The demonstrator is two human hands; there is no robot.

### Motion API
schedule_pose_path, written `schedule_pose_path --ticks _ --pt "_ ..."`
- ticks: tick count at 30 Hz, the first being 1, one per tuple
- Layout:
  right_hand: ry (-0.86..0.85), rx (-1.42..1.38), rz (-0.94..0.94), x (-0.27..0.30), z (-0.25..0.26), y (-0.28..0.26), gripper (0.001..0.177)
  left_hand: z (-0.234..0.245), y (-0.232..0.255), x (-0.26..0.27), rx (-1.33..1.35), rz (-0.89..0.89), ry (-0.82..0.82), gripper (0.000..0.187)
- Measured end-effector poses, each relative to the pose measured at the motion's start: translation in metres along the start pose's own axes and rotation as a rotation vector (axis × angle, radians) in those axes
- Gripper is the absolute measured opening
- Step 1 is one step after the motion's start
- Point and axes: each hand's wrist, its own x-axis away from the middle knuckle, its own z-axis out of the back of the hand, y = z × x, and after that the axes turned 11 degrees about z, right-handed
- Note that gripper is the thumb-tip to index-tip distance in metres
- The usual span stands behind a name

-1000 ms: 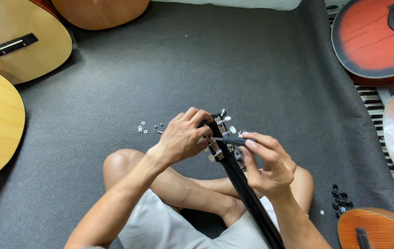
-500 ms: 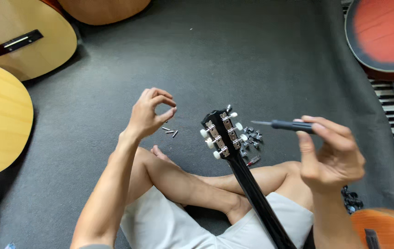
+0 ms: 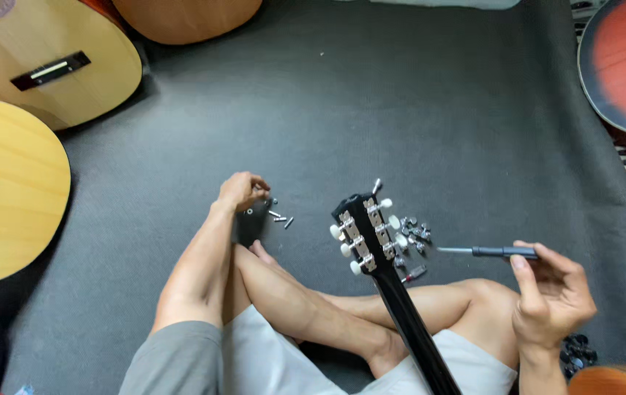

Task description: The person sits on the floor and uses a screwdriver to remove screws and tuning pegs from the headstock of a black guitar. They place the removed parts on the mat and continue to disassemble the remaining pegs.

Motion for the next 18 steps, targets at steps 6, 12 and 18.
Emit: schedule_pose_path --ticks 6,12,18 --pt "0.091 -0.123 -0.093 0.001 0.006 0.035 0.028 -0.010 -0.009 -0.012 -0.079 0.027 0.028 0.019" --pt "0.151 -0.156 -0.156 0.003 0.015 0.051 0.031 -0.009 -0.009 -0.011 -0.058 0.056 0.008 0.022" --pt "0.188 -0.150 -0.214 -0.001 0.020 0.055 0.036 -0.007 -0.015 -0.010 0.191 0.142 0.040 0.055"
